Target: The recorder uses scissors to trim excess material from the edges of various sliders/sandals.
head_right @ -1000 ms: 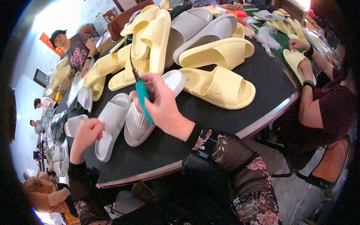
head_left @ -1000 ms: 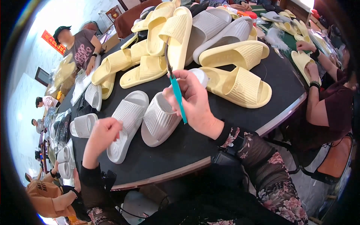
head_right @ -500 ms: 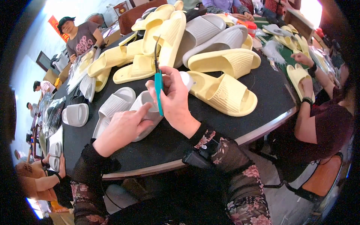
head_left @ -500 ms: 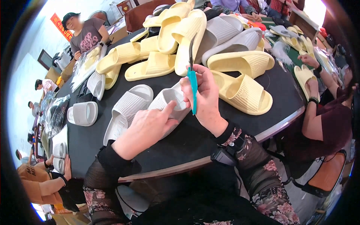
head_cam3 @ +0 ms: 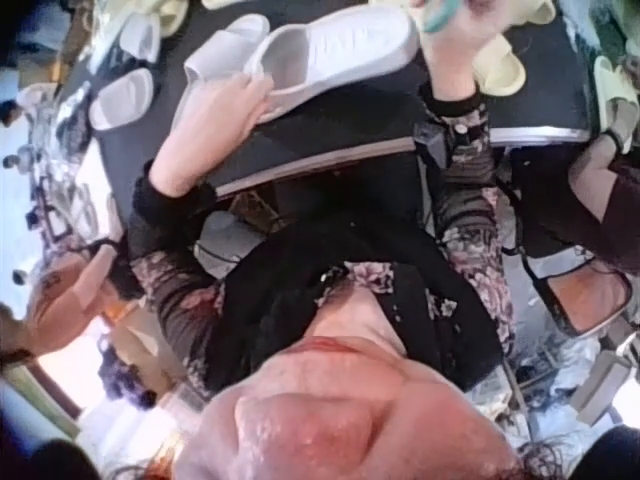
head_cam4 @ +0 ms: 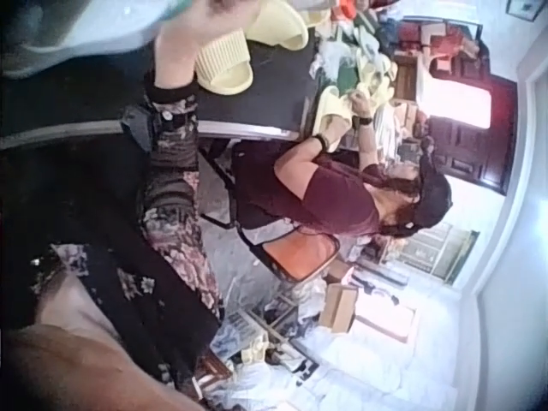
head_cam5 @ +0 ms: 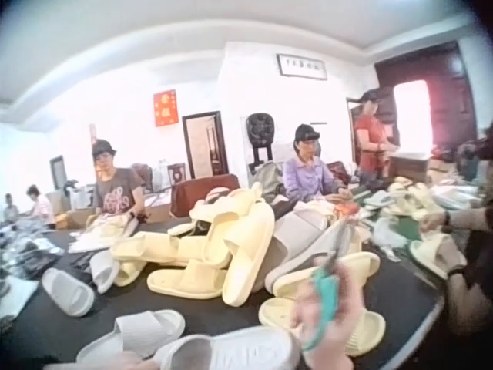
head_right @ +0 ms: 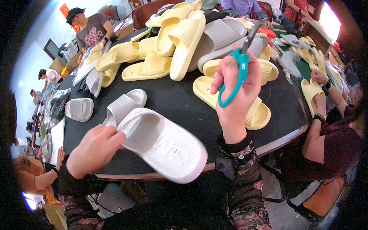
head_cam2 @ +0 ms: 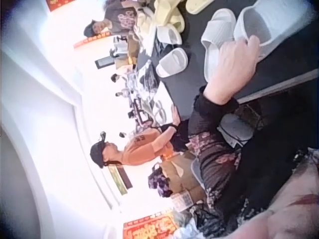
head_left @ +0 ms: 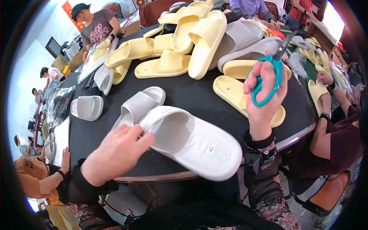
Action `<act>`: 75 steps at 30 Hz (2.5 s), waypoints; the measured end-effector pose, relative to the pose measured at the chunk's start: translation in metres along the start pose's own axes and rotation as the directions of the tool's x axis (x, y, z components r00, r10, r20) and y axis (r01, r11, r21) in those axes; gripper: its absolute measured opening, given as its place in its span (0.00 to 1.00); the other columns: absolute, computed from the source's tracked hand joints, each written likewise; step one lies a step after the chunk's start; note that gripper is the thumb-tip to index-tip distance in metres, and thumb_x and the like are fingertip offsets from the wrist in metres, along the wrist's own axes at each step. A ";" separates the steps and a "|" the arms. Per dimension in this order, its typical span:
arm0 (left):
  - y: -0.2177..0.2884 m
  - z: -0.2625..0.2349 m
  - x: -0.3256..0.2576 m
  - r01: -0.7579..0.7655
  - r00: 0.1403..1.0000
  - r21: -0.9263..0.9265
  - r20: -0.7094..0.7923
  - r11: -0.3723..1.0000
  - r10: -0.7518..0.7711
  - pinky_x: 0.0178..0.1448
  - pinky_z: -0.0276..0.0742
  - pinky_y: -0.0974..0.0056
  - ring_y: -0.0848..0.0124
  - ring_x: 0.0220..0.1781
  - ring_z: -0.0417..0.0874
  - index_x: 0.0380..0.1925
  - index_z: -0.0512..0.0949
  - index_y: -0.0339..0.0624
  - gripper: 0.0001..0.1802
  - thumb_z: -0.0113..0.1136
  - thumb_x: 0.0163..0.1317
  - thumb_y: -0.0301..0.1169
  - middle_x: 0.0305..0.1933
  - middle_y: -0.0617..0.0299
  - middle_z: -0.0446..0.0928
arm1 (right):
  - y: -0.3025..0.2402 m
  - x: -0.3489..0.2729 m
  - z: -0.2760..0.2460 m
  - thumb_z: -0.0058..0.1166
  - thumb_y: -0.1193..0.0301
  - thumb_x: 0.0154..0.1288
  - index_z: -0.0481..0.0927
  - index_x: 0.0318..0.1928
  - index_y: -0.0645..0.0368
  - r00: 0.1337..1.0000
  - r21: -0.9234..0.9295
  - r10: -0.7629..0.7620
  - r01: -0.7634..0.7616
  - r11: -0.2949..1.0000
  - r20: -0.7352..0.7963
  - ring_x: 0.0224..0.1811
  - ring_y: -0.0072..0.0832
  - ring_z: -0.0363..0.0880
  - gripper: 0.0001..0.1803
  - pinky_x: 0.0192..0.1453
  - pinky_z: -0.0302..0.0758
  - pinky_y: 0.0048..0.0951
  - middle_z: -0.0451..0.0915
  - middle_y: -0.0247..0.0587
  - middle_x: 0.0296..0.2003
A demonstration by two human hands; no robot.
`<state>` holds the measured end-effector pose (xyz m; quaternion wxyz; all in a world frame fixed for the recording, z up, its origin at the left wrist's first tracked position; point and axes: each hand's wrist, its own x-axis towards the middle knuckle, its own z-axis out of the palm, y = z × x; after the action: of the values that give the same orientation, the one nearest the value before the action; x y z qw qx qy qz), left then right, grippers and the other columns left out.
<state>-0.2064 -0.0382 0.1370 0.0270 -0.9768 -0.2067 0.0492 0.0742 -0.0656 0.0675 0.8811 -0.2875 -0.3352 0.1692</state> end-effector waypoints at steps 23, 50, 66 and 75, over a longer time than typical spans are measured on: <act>-0.070 0.085 -0.055 0.341 0.885 -0.410 -0.162 0.846 -0.436 0.42 0.72 0.61 0.57 0.39 0.76 0.38 0.74 0.32 0.13 0.60 0.52 0.24 0.40 0.53 0.75 | 0.067 -0.056 0.019 0.58 0.80 0.57 0.68 0.49 0.65 0.833 -0.501 0.398 -0.175 0.848 0.383 0.31 0.20 0.79 0.20 0.37 0.75 0.23 0.76 0.36 0.26; -0.106 0.143 0.019 0.382 0.789 -0.523 -0.244 0.762 -0.563 0.25 0.72 0.66 0.70 0.20 0.80 0.44 0.77 0.35 0.15 0.49 0.57 0.22 0.20 0.52 0.77 | 0.077 -0.072 0.017 0.62 0.68 0.57 0.69 0.49 0.63 0.599 -0.693 0.579 -0.055 0.719 0.553 0.28 0.16 0.67 0.22 0.35 0.69 0.22 0.72 0.33 0.26; -0.082 0.119 0.040 0.122 0.867 -0.953 0.239 -0.278 -0.438 0.17 0.70 0.71 0.78 0.19 0.75 0.49 0.70 0.37 0.16 0.49 0.67 0.36 0.30 0.65 0.75 | 0.075 -0.066 0.015 0.63 0.69 0.57 0.69 0.49 0.63 0.612 -0.748 0.595 -0.008 0.664 0.521 0.29 0.17 0.69 0.23 0.34 0.70 0.23 0.73 0.34 0.26; -0.081 0.100 0.032 -0.075 0.724 -0.997 -0.063 0.011 -0.687 0.16 0.65 0.74 0.80 0.16 0.70 0.52 0.66 0.33 0.19 0.51 0.64 0.31 0.29 0.65 0.74 | 0.047 -0.054 0.050 0.61 0.75 0.58 0.68 0.51 0.65 0.660 -0.506 0.579 -0.332 0.797 0.479 0.34 0.13 0.72 0.22 0.39 0.71 0.18 0.75 0.34 0.32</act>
<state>-0.2200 0.0519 0.0406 -0.5587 -0.6188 -0.3889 -0.3921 -0.0040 -0.0359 0.0425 0.5782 -0.4552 -0.5427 0.4050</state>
